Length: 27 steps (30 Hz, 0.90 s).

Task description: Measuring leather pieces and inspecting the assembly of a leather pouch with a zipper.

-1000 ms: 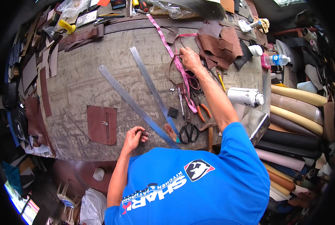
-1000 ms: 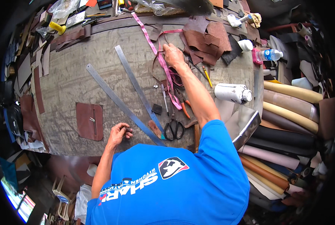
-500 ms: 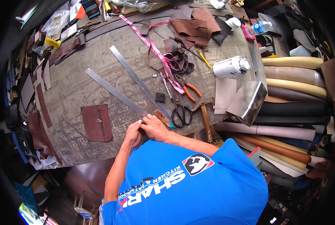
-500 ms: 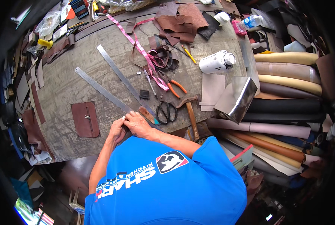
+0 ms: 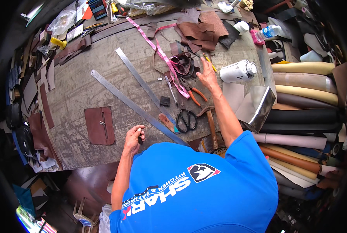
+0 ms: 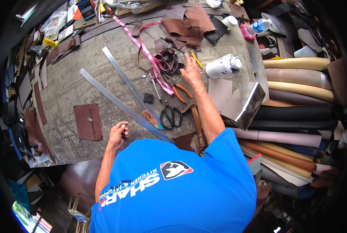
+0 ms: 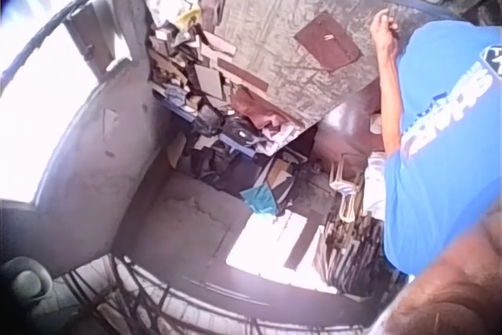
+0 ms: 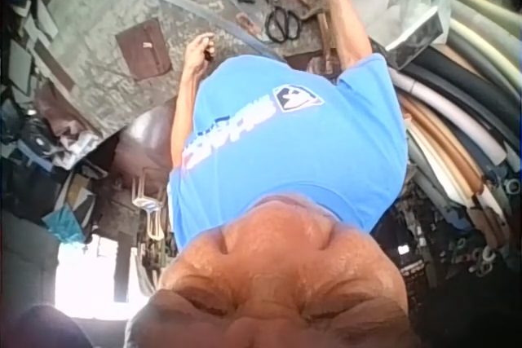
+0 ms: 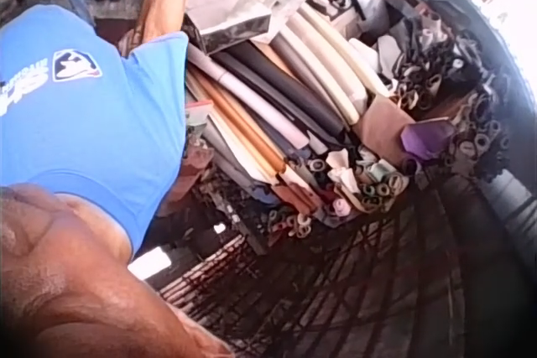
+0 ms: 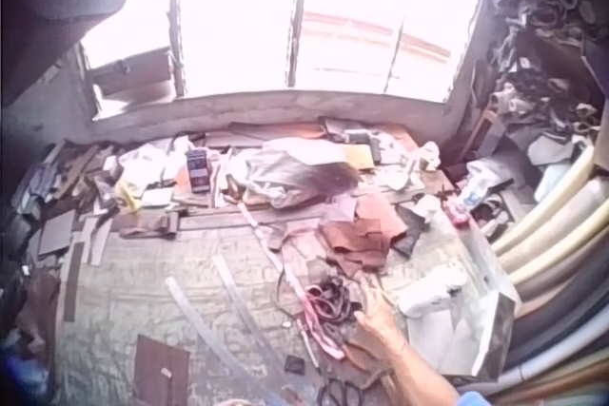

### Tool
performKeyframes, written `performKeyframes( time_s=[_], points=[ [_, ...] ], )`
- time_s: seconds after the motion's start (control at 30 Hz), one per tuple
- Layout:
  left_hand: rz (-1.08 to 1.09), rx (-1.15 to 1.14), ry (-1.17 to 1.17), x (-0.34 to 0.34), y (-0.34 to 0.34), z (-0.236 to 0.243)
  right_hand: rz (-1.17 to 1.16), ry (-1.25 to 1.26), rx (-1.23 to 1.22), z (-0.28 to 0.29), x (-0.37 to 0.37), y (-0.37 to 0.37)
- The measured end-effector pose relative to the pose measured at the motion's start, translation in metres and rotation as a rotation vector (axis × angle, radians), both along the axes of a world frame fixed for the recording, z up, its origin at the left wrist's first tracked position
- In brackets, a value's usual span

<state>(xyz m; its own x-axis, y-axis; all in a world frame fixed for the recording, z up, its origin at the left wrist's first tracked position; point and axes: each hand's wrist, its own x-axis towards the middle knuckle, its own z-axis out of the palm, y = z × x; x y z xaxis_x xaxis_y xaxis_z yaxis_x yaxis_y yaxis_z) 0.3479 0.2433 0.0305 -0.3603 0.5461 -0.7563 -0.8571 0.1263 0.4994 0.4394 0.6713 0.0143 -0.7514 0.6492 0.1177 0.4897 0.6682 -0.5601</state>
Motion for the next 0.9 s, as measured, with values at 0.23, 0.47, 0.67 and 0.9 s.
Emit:
performKeyframes(
  time_s=[0.23,0.47,0.67,0.9],
  points=[
    [-0.028,-0.025,0.03,-0.001,0.006,0.004,0.048,-0.137,-0.056,-0.029,-0.01,0.018],
    [-0.008,-0.045,0.041,0.003,-0.003,-0.005,-0.269,0.142,0.13,0.032,0.018,0.011],
    [-0.065,-0.073,0.074,-0.001,0.007,0.003,-0.241,0.355,0.139,0.1,-0.002,0.0],
    [0.012,0.167,-0.08,-0.018,0.055,0.036,0.519,-0.014,0.056,0.109,-0.031,-0.161]
  ],
)
